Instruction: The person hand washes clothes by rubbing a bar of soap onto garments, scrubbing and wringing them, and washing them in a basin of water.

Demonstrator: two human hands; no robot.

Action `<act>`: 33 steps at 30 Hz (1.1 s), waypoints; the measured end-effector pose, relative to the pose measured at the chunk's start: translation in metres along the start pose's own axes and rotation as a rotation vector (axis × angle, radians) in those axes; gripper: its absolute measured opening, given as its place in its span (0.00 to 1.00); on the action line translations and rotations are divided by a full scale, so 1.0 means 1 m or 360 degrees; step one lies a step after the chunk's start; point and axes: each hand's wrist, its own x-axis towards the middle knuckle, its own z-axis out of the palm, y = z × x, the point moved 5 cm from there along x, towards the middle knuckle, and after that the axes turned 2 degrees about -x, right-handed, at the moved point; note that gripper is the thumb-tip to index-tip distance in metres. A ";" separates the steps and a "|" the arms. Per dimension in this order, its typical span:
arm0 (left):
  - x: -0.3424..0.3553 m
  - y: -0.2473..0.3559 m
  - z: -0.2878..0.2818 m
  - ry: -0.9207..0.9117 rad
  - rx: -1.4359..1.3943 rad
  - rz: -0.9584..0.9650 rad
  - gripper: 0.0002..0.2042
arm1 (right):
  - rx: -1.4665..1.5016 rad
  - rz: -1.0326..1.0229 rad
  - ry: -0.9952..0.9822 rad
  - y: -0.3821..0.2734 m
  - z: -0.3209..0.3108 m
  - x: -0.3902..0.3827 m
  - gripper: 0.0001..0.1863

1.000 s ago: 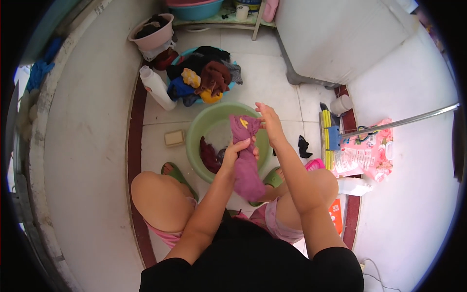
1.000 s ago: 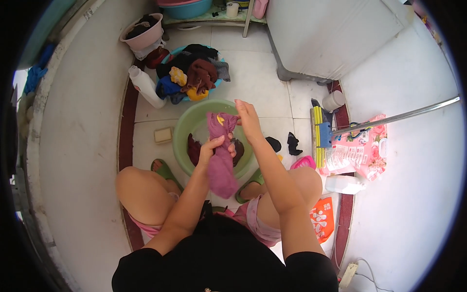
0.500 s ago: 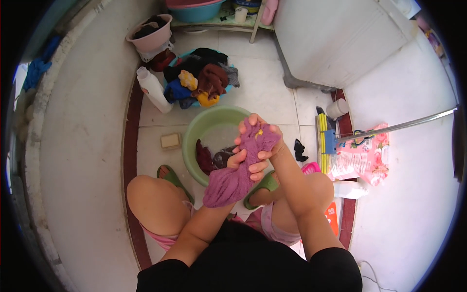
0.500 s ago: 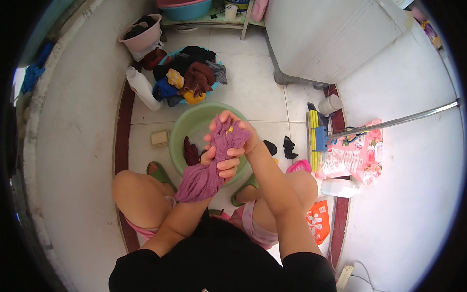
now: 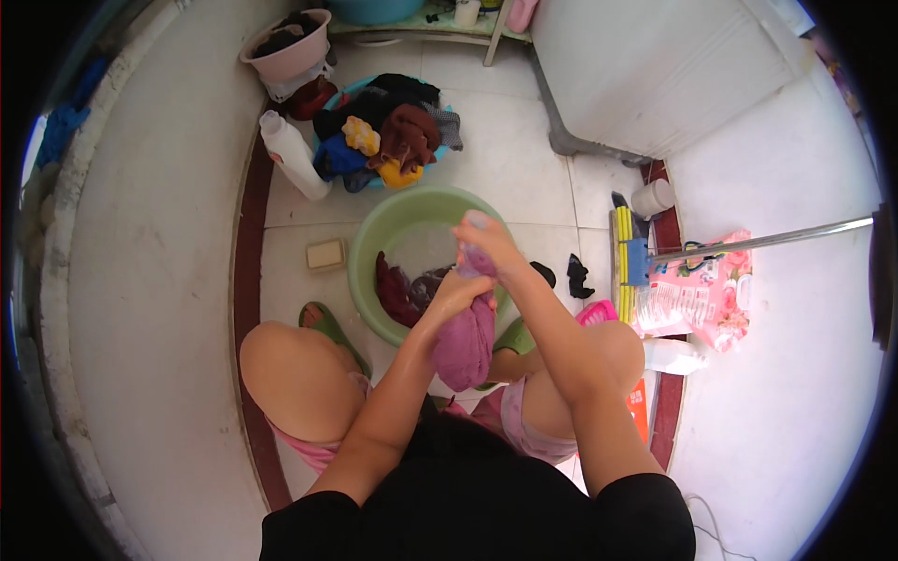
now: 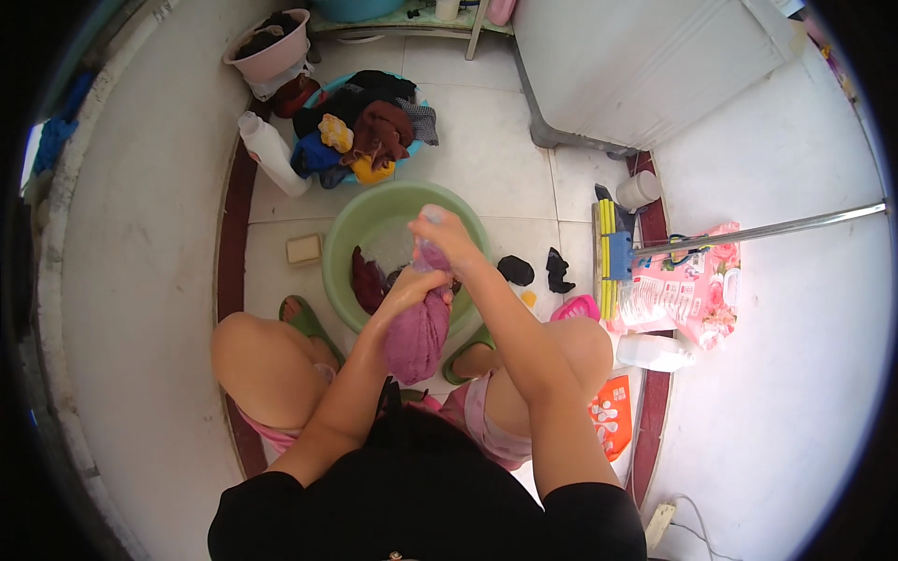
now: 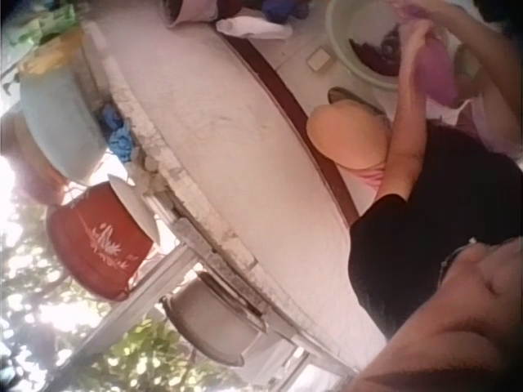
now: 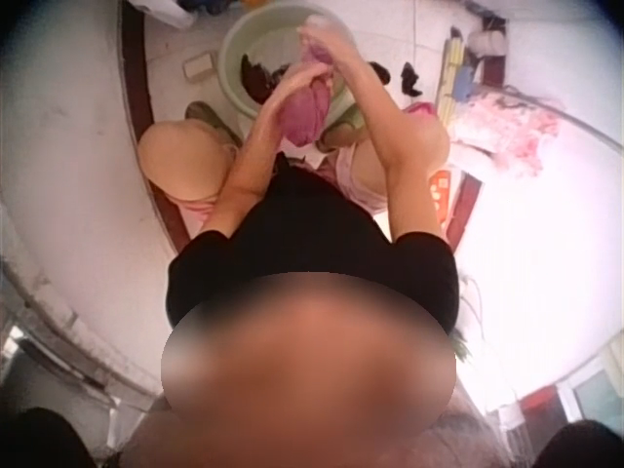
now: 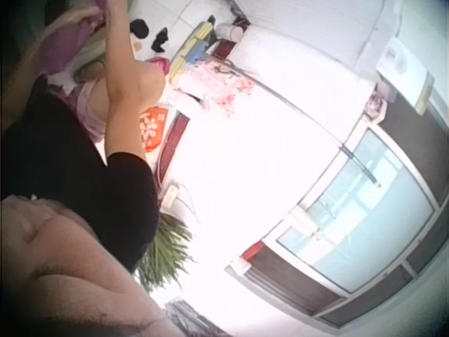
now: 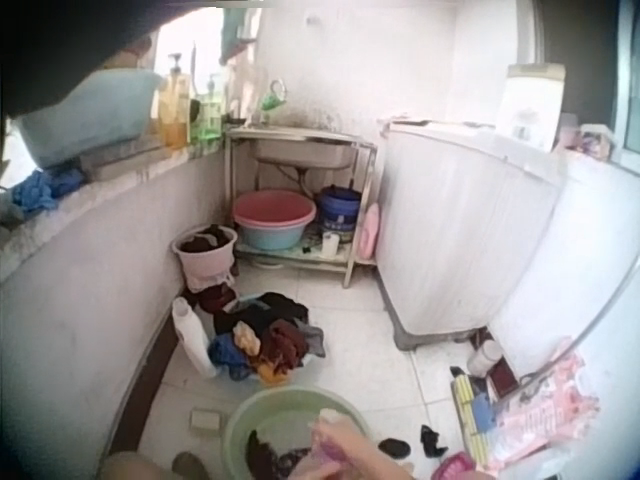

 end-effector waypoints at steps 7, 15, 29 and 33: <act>0.025 -0.023 -0.020 0.0405 0.0309 0.0279 0.09 | -0.0624 -0.0194 0.0378 0.010 0.001 0.008 0.07; 0.017 -0.025 -0.040 0.1200 0.1269 0.0869 0.25 | -0.1554 -0.0676 0.0841 0.017 0.035 -0.008 0.10; -0.051 0.019 0.050 -0.1890 -0.1638 0.0055 0.21 | 0.0830 -0.0044 -0.0917 -0.048 0.069 -0.045 0.34; -0.058 0.024 0.083 -0.2517 -0.2020 -0.0161 0.20 | 0.1201 -0.0081 -0.1217 -0.055 0.086 -0.076 0.28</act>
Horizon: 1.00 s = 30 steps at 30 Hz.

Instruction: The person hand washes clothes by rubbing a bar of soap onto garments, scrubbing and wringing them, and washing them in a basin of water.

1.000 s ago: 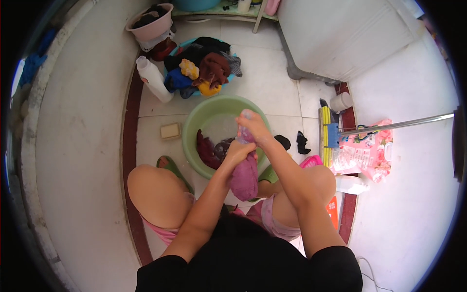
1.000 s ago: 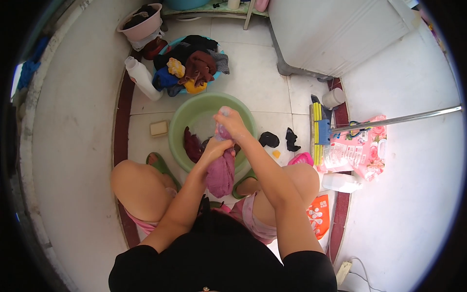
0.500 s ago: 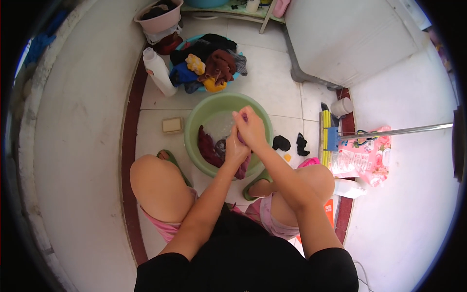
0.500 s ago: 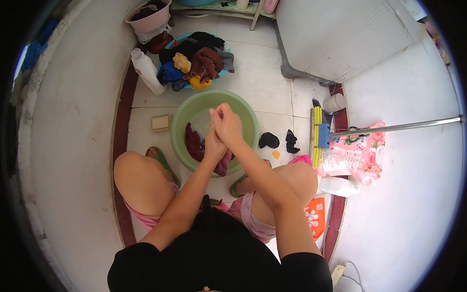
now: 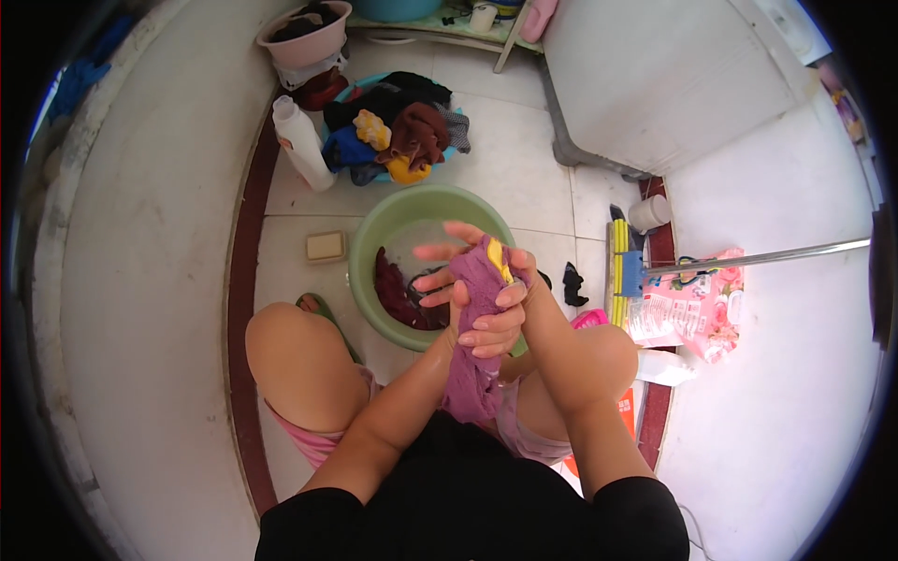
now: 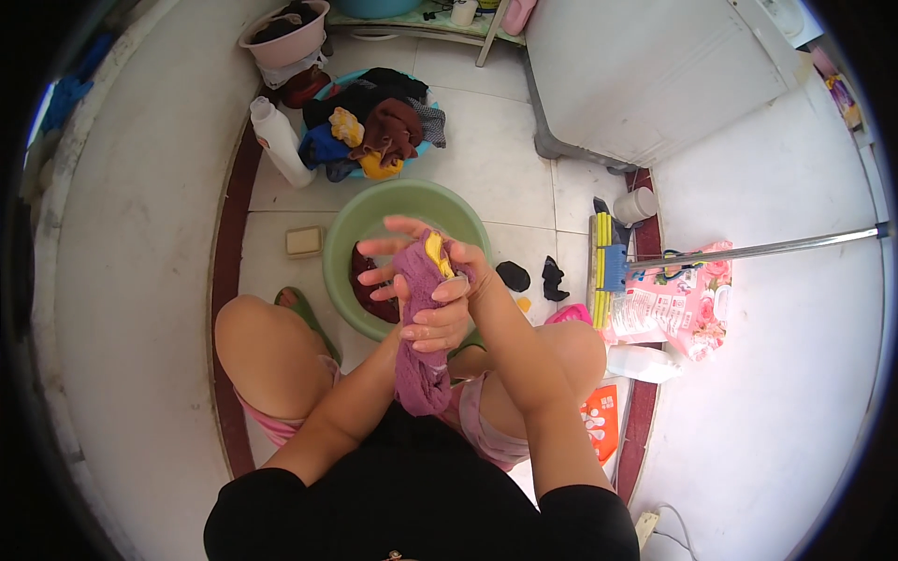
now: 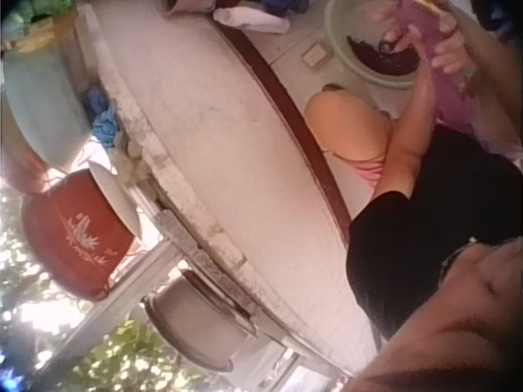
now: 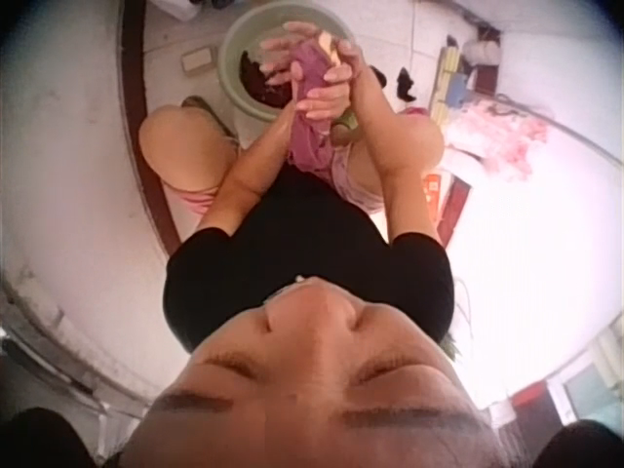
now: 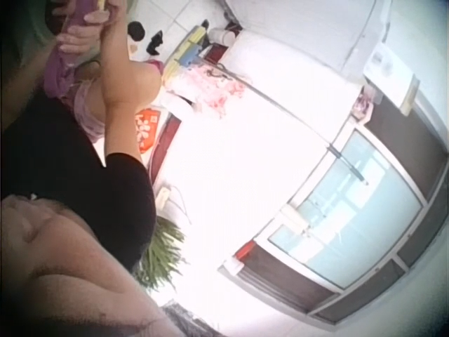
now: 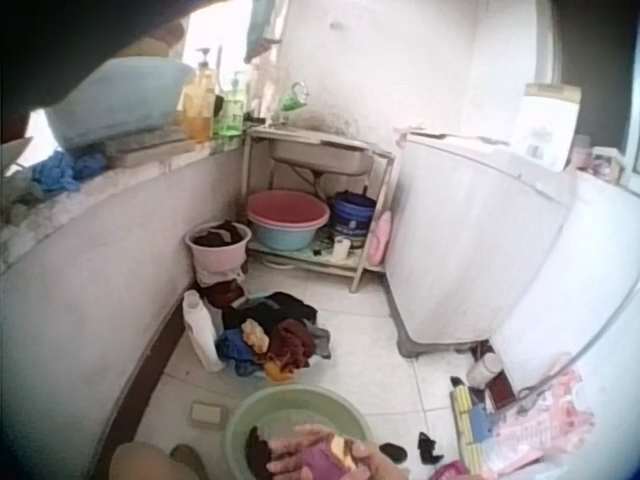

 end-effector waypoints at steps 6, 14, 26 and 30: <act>-0.009 0.006 -0.002 0.0371 0.0582 -0.0158 0.18 | -0.0379 -0.0062 0.0113 -0.026 -0.010 -0.004 0.06; -0.041 0.050 -0.008 0.2118 0.1680 0.0273 0.08 | -0.1352 0.0062 0.1253 -0.046 -0.066 -0.014 0.14; -0.115 0.087 -0.049 0.3012 0.2848 0.0706 0.15 | -0.2316 0.0095 0.1665 -0.008 -0.114 -0.014 0.18; -0.150 0.113 -0.084 0.2909 0.4037 0.0500 0.17 | -0.3388 -0.0169 0.1760 0.005 -0.146 -0.023 0.19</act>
